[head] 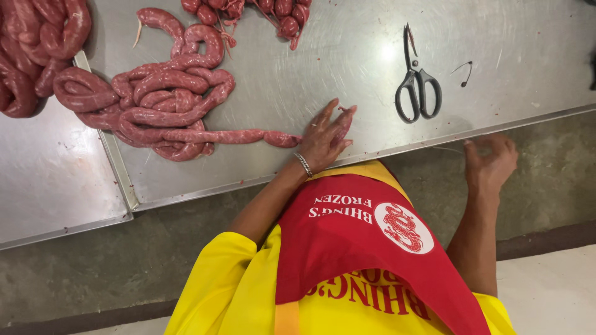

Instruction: The person ties sections of stuffed sausage casings using string and cuts them into individual links using scissors on a metal workspace.

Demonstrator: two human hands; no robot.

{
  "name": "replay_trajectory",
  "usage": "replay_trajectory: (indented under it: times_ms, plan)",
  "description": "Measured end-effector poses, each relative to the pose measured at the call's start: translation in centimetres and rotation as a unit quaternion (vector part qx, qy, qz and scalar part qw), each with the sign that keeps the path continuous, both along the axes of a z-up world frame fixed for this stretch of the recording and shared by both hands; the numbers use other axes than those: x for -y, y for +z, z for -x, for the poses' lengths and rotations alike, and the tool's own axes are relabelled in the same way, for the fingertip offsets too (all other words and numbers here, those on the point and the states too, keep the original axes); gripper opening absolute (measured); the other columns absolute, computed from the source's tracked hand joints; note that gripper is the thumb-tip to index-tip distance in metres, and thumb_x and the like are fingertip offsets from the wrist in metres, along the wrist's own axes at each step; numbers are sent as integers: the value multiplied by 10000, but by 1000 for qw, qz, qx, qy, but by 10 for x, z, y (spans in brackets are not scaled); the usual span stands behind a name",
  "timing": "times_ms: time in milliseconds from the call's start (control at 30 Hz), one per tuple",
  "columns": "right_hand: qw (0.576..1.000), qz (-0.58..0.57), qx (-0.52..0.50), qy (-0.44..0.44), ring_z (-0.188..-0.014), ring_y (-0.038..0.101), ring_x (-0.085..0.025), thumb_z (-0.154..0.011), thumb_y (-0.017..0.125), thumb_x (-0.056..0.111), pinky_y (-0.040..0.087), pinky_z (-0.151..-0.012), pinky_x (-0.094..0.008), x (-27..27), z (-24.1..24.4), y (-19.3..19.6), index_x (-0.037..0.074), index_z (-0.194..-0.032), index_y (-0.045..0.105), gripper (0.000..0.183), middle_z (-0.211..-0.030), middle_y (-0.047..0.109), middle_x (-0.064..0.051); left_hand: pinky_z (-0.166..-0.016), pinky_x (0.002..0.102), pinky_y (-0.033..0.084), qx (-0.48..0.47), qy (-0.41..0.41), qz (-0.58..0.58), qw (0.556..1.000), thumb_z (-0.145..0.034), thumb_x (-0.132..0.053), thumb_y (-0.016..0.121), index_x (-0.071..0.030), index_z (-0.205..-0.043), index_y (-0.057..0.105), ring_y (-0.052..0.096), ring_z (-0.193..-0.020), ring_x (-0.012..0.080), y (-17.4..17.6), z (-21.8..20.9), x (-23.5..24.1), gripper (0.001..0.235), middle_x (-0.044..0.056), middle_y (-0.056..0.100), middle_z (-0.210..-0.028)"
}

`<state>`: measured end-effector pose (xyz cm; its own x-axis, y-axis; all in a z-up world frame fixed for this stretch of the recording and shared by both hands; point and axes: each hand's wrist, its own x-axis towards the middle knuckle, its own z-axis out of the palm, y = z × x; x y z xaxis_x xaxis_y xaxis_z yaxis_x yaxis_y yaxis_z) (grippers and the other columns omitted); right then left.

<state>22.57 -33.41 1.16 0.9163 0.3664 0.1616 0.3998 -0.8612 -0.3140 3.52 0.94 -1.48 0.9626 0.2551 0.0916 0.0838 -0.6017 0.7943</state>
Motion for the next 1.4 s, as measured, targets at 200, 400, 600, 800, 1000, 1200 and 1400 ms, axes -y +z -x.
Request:
replay_trajectory:
  times_ms: [200, 400, 600, 800, 1000, 1200, 1400]
  plan:
    - [966, -177, -116, 150, -1357, 465, -393, -989, 805, 236, 528, -1051, -482, -96, -11, -41, 55, -1395, 603, 488, -1531, 480, -233, -1102, 543, 346, -109, 38, -112, 987, -775, -389, 857, -135, -1433, 513, 452, -1303, 341, -6, 32, 2, 785, 124, 498, -1385]
    - [980, -25, -20, 198, -1331, 433, -398, -1008, 780, 328, 362, -1088, -556, -137, -39, -69, 129, -1453, 630, 510, -1486, 555, -152, -1045, 466, 410, -98, 76, -137, 983, -806, -253, 832, -111, -1356, 594, 508, -1221, 303, -27, 42, 5, 616, 100, 550, -1293]
    - [987, -8, -1, 160, -1361, 430, -428, -1028, 744, 265, 324, -1036, -631, -95, -95, -83, 116, -1489, 617, 501, -1473, 572, -197, -1110, 469, 408, -2, 138, -90, 986, -839, -198, 800, -60, -1330, 591, 483, -1278, 350, -21, 54, 14, 552, 160, 530, -1367]
    - [958, -159, -36, 235, -1498, 444, -388, -1006, 698, 124, 513, -1176, -488, -107, -84, -65, -8, -1512, 507, 556, -1546, 444, -246, -1175, 538, 338, 24, 265, -158, 951, -834, -221, 825, -80, -1324, 602, 457, -1356, 372, -3, 105, -35, 556, 153, 519, -1410]
    - [800, -89, -62, 590, -1204, 598, -341, -732, 815, 238, 451, -979, -502, -214, 45, -24, 134, -1203, 706, 494, -1215, 687, -120, -1144, 580, 283, -47, 247, -264, 931, -743, -351, 854, -42, -1275, 608, 463, -1321, 388, 3, 153, -104, 663, 167, 540, -1341]
    - [828, -55, -56, 555, -1054, 619, -284, -940, 763, 136, 472, -934, -449, -215, 7, -18, 151, -1168, 757, 228, -1109, 678, -66, -1072, 580, 322, -108, 205, -338, 912, -819, -303, 827, -109, -1124, 671, 576, -1148, 273, -12, 149, -95, 393, 76, 628, -1132]
    - [879, -20, 39, 474, -1124, 587, -223, -1032, 765, 32, 455, -1011, -391, -179, -88, 20, 183, -1209, 766, 232, -1138, 654, -39, -1074, 565, 342, -23, 109, -264, 958, -890, -492, 742, -91, -1058, 666, 612, -1117, 284, -14, 87, -9, 441, 124, 661, -1128]
